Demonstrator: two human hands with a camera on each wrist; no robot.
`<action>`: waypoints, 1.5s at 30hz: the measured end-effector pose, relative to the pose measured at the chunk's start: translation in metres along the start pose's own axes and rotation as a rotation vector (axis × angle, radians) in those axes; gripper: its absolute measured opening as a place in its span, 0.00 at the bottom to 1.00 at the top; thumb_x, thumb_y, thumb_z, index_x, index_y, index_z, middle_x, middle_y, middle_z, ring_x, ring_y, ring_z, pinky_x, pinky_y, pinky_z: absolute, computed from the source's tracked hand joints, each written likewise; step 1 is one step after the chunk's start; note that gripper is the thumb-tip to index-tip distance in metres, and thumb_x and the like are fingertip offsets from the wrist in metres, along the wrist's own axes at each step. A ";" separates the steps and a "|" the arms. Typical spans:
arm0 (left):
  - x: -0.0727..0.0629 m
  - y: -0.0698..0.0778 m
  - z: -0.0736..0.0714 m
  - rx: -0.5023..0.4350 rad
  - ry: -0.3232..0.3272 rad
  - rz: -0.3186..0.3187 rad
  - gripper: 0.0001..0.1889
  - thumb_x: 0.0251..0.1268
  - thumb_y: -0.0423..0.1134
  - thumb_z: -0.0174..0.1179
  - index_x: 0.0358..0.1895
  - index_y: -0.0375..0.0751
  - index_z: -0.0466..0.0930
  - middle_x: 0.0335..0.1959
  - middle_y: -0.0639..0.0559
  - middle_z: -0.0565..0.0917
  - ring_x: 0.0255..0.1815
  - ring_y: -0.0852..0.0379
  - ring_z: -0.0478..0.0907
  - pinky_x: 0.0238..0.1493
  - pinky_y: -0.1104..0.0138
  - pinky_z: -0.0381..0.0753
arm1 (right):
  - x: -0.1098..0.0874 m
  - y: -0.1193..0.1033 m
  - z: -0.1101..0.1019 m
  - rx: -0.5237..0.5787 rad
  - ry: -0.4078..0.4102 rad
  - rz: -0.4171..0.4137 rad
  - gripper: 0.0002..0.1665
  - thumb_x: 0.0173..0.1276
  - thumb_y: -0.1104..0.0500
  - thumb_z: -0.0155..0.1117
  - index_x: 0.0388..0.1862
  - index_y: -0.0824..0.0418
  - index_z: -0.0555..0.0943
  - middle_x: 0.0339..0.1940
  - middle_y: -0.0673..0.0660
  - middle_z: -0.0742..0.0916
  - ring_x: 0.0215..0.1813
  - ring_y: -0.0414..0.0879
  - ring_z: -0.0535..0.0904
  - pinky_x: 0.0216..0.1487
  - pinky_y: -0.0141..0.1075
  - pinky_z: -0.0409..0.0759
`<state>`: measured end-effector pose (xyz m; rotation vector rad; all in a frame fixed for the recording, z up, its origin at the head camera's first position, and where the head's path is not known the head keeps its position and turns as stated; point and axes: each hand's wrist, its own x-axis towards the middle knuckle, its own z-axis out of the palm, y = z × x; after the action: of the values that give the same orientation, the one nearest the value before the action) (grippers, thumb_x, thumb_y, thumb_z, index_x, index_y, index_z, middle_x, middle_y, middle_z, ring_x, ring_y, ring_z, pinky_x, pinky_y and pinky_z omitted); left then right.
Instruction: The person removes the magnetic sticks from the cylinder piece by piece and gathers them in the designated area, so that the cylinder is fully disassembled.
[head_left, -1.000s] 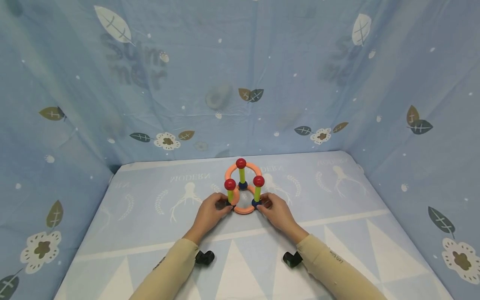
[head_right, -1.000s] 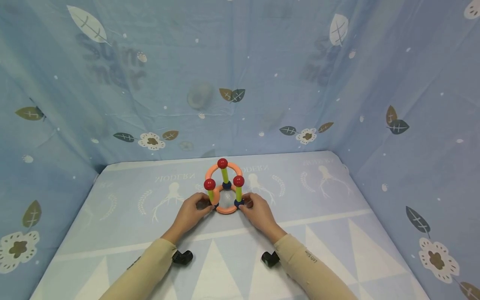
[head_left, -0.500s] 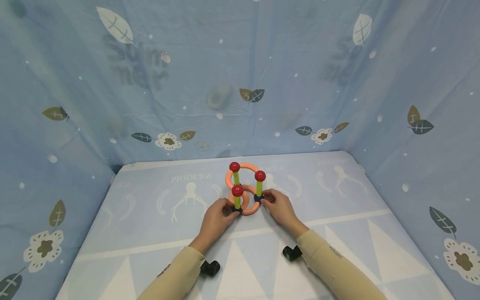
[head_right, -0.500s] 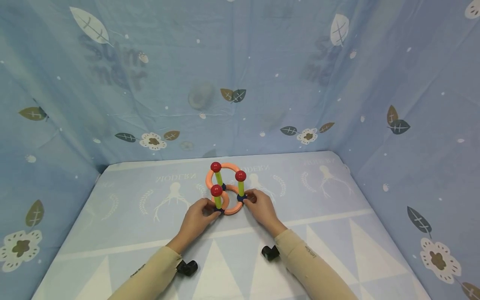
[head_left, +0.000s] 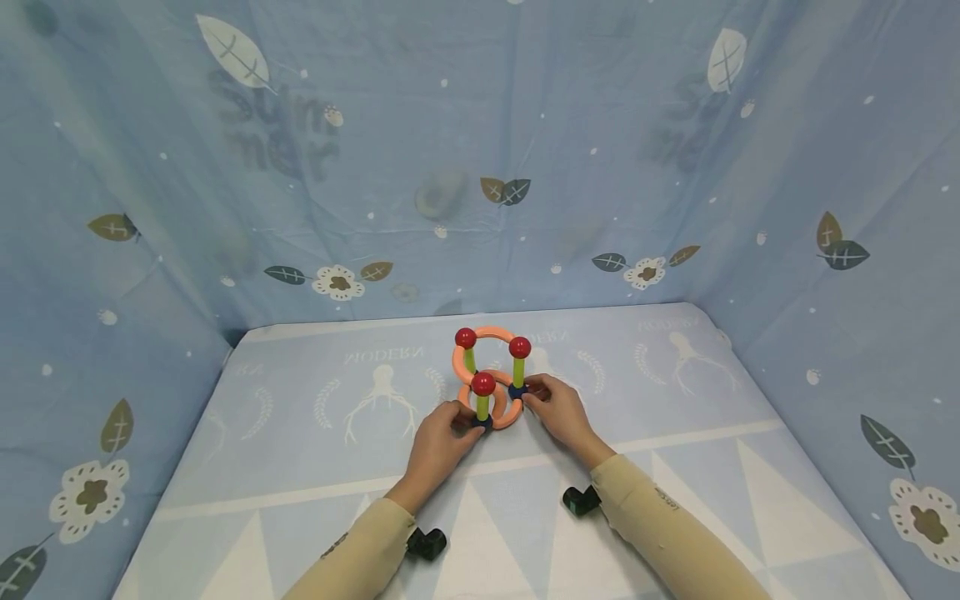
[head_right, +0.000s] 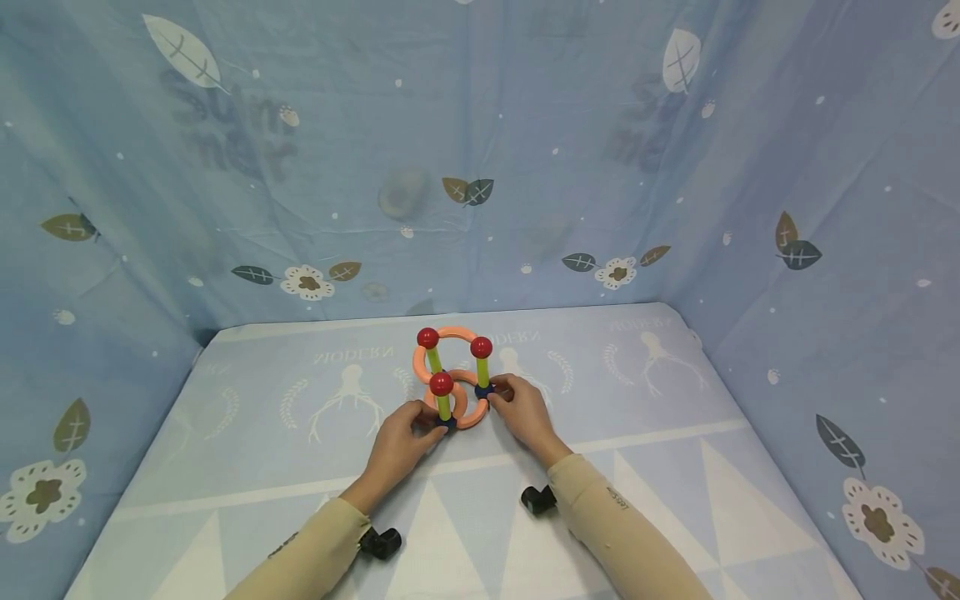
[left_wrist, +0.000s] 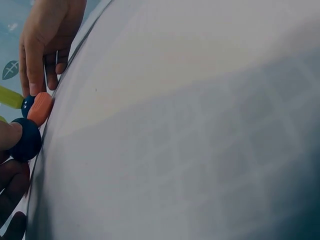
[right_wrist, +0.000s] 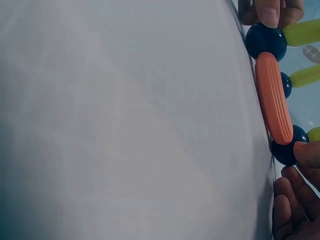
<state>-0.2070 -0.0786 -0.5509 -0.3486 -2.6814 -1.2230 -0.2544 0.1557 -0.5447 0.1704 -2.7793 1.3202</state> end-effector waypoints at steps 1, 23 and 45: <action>0.000 0.000 0.000 0.001 0.003 0.002 0.12 0.59 0.41 0.75 0.42 0.49 0.82 0.38 0.57 0.83 0.41 0.60 0.81 0.45 0.62 0.82 | 0.000 0.000 0.000 0.001 0.000 0.002 0.18 0.71 0.57 0.70 0.58 0.59 0.84 0.45 0.53 0.88 0.44 0.45 0.83 0.46 0.42 0.82; 0.000 -0.001 0.004 -0.013 0.000 -0.028 0.12 0.60 0.42 0.75 0.42 0.49 0.83 0.38 0.58 0.82 0.41 0.61 0.80 0.46 0.63 0.82 | 0.001 0.000 0.002 0.000 0.009 0.020 0.18 0.70 0.57 0.71 0.58 0.59 0.84 0.43 0.53 0.88 0.42 0.45 0.82 0.42 0.39 0.80; -0.001 -0.009 -0.010 -0.034 0.099 0.004 0.07 0.68 0.39 0.68 0.46 0.46 0.83 0.39 0.58 0.83 0.40 0.61 0.80 0.44 0.62 0.81 | -0.009 -0.001 -0.008 0.032 0.037 -0.015 0.15 0.70 0.58 0.70 0.55 0.58 0.84 0.44 0.52 0.88 0.44 0.45 0.82 0.47 0.42 0.83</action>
<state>-0.2079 -0.0924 -0.5514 -0.2900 -2.5780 -1.2526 -0.2455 0.1621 -0.5395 0.1663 -2.7224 1.3505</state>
